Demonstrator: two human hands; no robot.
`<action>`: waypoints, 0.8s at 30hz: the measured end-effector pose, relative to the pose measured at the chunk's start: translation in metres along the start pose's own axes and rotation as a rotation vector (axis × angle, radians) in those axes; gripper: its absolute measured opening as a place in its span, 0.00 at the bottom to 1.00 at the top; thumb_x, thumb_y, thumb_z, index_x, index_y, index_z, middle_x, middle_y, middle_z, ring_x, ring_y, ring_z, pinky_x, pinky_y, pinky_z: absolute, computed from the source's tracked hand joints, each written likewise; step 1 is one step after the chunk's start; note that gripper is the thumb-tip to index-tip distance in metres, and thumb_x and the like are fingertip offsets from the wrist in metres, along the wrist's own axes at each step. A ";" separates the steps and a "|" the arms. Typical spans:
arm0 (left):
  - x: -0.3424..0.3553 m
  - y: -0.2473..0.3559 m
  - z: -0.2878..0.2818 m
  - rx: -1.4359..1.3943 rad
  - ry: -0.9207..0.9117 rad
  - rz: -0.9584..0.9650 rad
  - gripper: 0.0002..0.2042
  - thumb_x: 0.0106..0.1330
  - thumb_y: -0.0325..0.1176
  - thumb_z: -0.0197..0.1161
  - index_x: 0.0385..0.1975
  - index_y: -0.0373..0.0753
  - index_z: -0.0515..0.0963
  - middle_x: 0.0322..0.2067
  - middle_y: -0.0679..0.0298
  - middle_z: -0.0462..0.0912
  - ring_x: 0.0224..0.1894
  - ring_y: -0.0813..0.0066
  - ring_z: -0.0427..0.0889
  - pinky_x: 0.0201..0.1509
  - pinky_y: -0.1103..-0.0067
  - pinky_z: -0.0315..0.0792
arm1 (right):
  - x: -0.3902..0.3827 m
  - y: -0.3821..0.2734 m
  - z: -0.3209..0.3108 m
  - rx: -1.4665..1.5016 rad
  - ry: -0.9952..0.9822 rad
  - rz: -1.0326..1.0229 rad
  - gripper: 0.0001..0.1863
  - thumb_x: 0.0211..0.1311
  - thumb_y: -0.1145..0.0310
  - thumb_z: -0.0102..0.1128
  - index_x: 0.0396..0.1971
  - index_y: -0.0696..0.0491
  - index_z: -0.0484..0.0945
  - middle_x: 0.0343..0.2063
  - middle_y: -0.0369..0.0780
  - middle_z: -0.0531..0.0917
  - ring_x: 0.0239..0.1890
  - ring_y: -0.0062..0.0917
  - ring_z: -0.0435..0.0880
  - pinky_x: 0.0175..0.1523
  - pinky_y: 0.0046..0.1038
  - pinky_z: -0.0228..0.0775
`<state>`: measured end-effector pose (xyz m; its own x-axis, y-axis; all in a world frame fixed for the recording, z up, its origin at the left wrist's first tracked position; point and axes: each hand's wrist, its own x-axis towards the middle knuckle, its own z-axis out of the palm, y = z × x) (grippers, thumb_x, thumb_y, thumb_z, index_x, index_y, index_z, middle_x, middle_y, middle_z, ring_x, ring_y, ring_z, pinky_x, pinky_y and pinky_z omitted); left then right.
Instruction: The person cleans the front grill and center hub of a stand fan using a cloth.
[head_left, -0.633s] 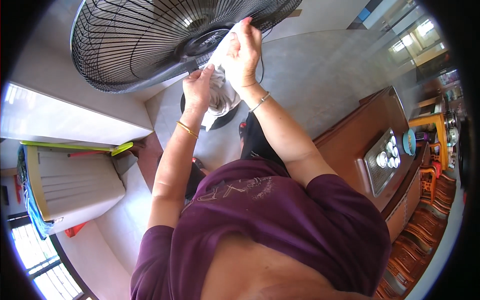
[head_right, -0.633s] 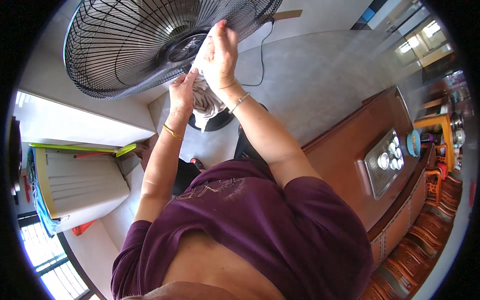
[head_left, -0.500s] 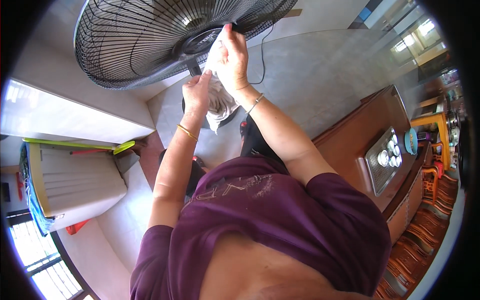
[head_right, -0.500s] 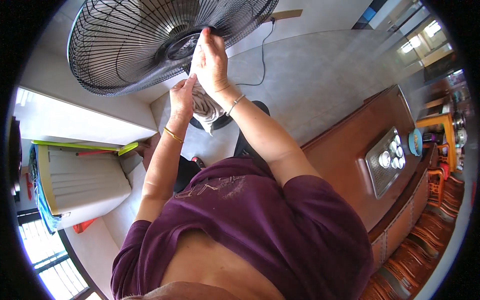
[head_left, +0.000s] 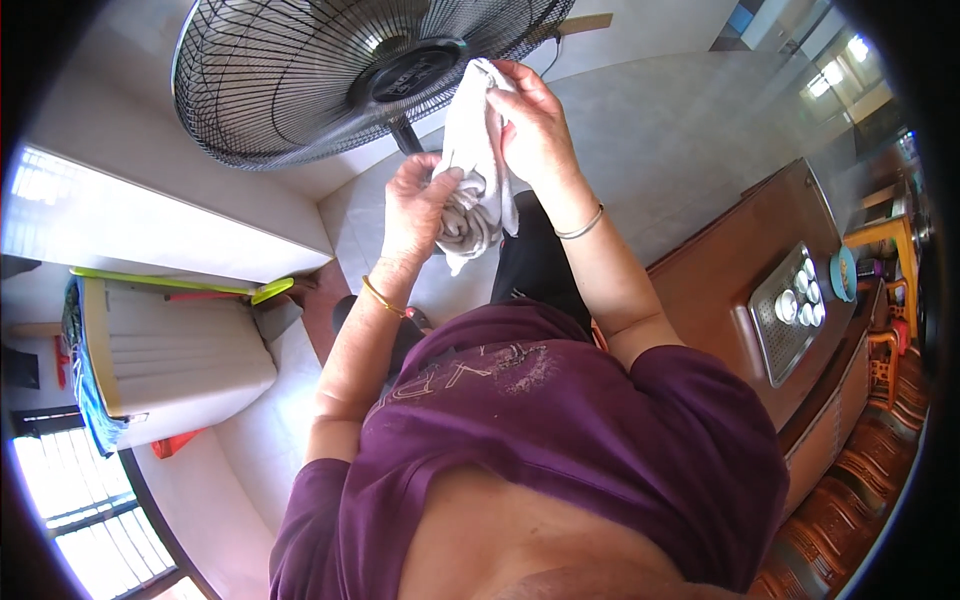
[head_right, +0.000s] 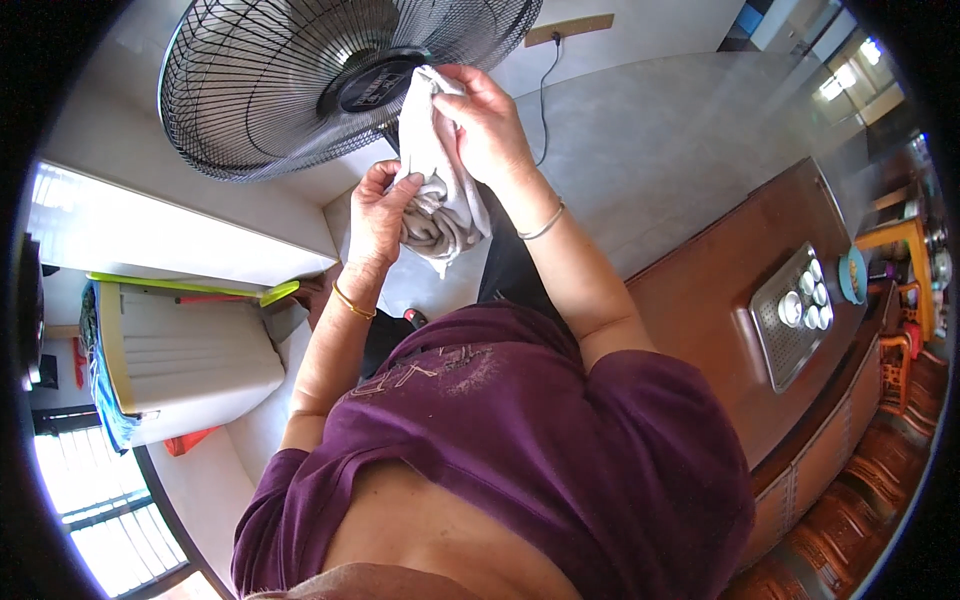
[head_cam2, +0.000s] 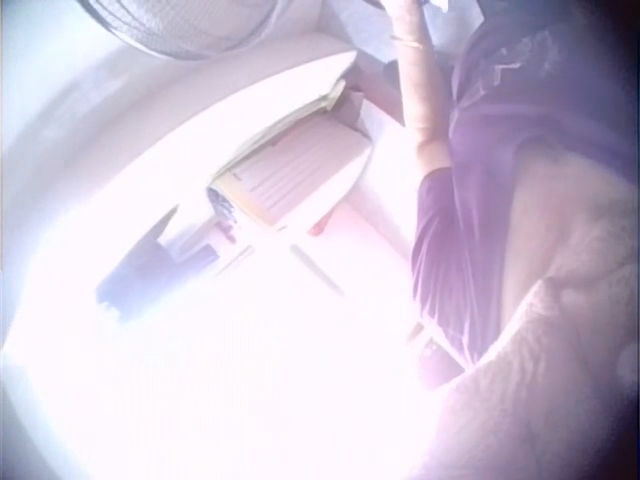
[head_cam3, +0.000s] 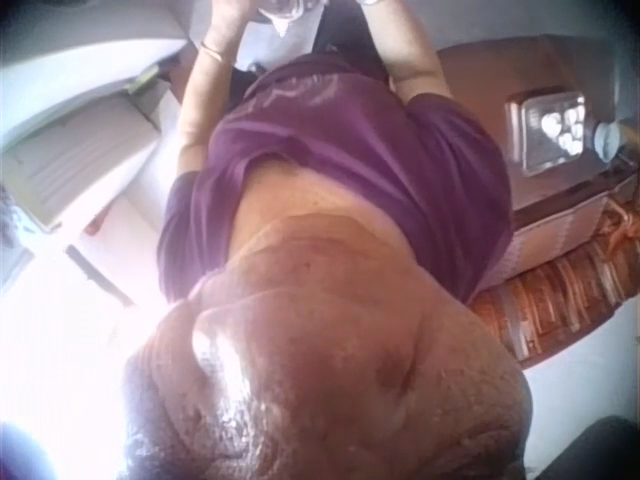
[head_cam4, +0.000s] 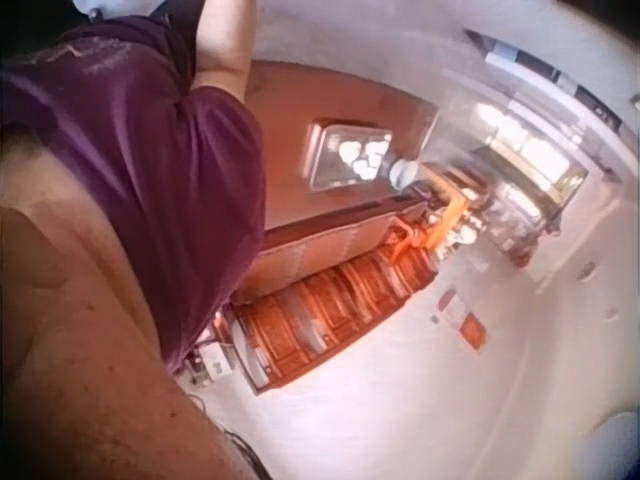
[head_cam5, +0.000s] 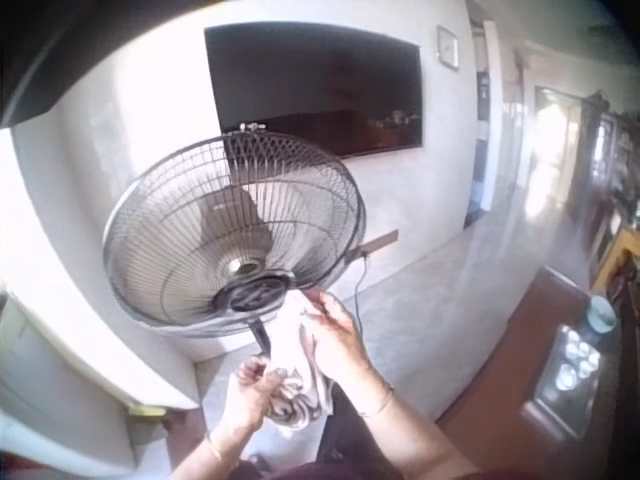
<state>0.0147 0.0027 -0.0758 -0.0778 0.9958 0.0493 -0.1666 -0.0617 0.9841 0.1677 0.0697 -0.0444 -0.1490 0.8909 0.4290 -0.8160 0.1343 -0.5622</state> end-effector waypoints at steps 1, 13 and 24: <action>0.000 0.001 0.001 -0.009 -0.005 0.036 0.07 0.59 0.25 0.61 0.36 0.33 0.75 0.31 0.63 0.81 0.33 0.81 0.77 0.39 0.83 0.72 | -0.001 -0.005 -0.002 0.080 -0.024 0.031 0.17 0.61 0.80 0.52 0.51 0.61 0.69 0.41 0.41 0.79 0.44 0.23 0.78 0.53 0.22 0.71; 0.049 0.026 0.049 -0.122 -0.105 0.102 0.12 0.62 0.22 0.57 0.45 0.30 0.76 0.38 0.61 0.82 0.38 0.79 0.79 0.46 0.83 0.73 | 0.071 -0.071 -0.040 -0.596 0.366 -0.379 0.12 0.58 0.72 0.59 0.40 0.61 0.76 0.31 0.35 0.81 0.33 0.16 0.79 0.38 0.17 0.72; 0.103 0.048 0.100 -0.070 -0.125 0.116 0.12 0.63 0.24 0.58 0.45 0.27 0.76 0.37 0.60 0.82 0.35 0.80 0.78 0.42 0.84 0.73 | 0.181 -0.103 -0.042 -1.000 0.445 -0.678 0.08 0.49 0.76 0.62 0.30 0.58 0.75 0.22 0.38 0.79 0.25 0.21 0.76 0.31 0.25 0.70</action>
<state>0.0969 0.1093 -0.0059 0.0212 0.9821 0.1872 -0.2324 -0.1772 0.9563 0.2484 0.2348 0.0618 0.4845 0.5588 0.6730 0.1448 0.7075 -0.6917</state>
